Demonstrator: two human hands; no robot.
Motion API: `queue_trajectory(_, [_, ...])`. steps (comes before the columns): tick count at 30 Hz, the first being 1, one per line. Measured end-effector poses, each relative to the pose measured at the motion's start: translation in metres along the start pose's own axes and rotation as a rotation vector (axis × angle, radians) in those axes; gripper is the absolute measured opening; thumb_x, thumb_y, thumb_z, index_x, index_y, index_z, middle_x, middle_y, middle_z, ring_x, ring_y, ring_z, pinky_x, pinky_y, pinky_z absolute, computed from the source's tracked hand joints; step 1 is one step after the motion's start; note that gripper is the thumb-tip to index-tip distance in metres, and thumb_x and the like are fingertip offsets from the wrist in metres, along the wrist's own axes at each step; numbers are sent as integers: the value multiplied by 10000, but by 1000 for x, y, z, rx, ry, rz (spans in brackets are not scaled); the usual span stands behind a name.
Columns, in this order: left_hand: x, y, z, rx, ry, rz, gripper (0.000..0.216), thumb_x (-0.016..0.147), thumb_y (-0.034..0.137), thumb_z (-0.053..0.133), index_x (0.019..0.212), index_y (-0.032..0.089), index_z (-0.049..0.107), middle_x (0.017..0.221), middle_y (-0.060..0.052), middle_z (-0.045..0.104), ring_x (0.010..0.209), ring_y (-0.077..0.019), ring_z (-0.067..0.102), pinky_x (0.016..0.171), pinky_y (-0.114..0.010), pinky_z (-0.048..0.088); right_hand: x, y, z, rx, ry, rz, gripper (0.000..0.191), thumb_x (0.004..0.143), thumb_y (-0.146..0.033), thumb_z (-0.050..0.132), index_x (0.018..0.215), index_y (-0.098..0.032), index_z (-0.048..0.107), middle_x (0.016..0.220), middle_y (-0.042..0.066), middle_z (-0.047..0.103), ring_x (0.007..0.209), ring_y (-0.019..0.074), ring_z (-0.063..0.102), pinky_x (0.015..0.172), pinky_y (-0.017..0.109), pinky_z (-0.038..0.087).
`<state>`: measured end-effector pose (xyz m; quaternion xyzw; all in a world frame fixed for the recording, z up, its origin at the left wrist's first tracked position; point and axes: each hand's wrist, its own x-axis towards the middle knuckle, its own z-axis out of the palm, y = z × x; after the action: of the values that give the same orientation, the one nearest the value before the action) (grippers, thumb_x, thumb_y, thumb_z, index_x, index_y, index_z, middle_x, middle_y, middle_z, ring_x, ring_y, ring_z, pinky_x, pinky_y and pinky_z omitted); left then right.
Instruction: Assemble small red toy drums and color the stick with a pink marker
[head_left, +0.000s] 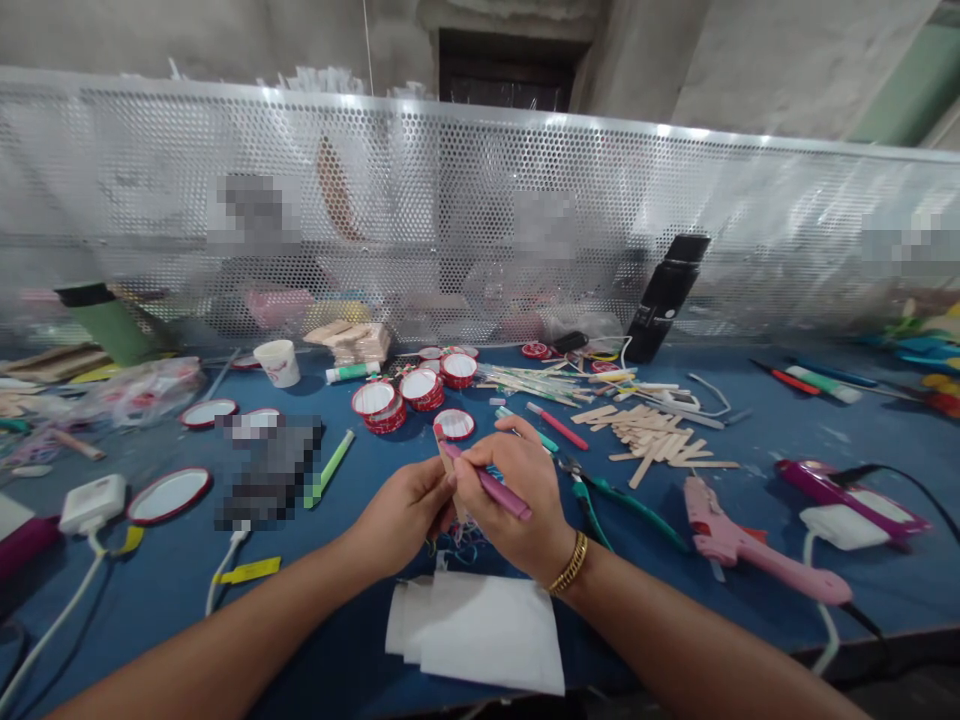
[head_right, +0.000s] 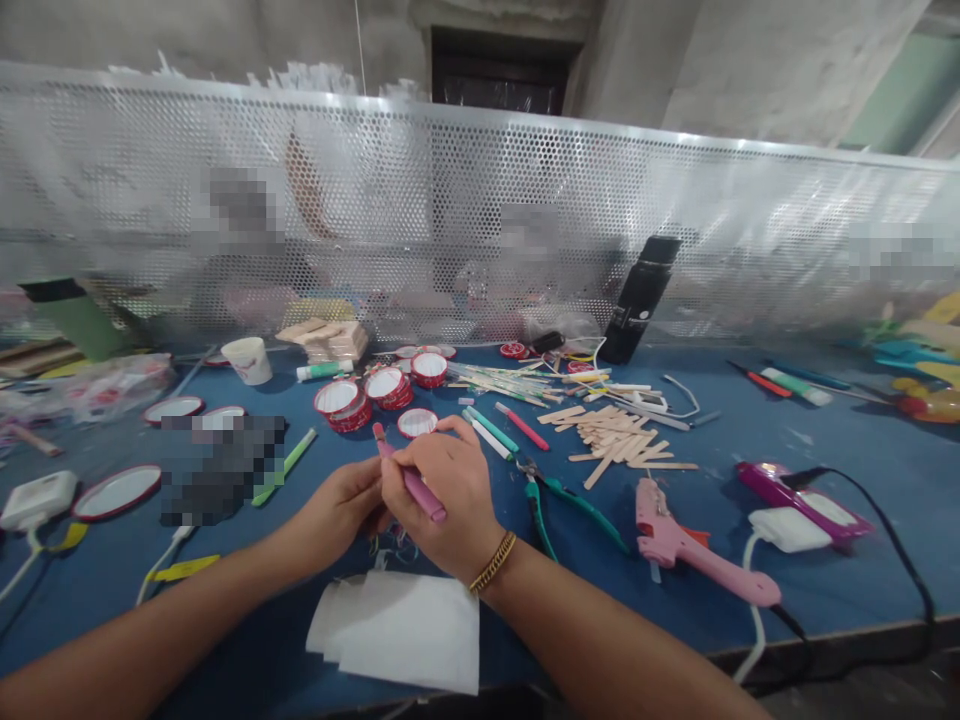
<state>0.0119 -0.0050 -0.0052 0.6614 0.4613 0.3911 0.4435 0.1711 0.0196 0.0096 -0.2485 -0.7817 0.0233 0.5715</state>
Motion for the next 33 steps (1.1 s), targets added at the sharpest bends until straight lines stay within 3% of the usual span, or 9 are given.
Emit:
queue_trajectory(13, [1,7,0,-5,13,-10,440,919,568,430,709,187,492,534,37,487,469,-106,413,468,-230,313,5,6,-2,-40,79,2,145,868,-174,557,734,-224,531,638,-41,605,593,128,573,878,385,442])
queue_trajectory(33, [1,5,-1,26,-2,-4,398,938,526,412,732,193,483,542,43,479,482,-112,405,488,-237,315,5,3,-2,-45,29,6,158,878,-172,559,728,-213,533,630,-37,595,588,122,547,850,374,439])
